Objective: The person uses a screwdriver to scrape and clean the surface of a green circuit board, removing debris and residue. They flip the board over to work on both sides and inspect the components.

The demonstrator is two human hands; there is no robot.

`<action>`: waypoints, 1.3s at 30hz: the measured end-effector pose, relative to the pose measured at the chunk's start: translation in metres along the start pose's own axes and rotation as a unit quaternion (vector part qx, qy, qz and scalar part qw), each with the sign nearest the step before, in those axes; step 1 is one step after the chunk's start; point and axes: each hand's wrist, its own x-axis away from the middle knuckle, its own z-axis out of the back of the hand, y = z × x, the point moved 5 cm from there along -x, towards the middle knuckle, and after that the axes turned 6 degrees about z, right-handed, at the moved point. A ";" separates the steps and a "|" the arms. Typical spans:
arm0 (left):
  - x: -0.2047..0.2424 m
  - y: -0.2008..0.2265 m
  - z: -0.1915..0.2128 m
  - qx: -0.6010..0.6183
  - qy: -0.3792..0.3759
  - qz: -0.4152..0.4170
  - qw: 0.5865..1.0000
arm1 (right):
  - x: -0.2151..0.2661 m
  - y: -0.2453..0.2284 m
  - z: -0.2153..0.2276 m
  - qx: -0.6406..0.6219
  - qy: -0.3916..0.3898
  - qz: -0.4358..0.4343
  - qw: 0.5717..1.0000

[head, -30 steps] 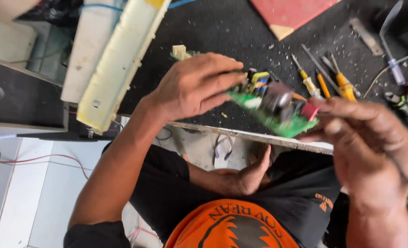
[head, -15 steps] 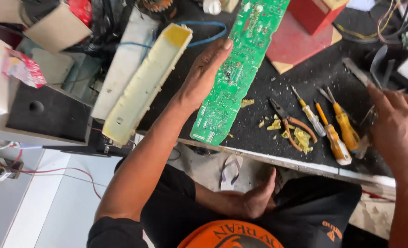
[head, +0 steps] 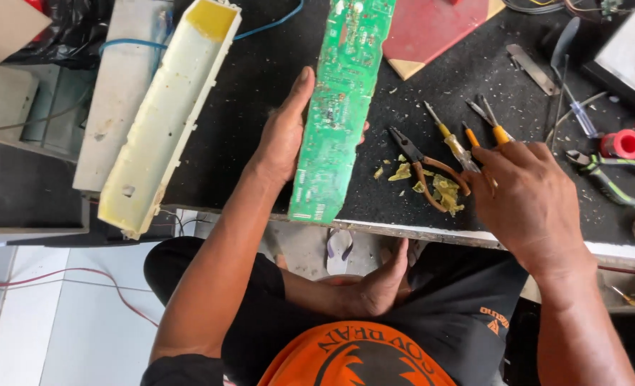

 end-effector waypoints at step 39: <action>-0.034 -0.010 0.010 0.182 -0.225 0.013 0.957 | -0.051 -0.037 0.029 -0.519 0.395 0.027 0.758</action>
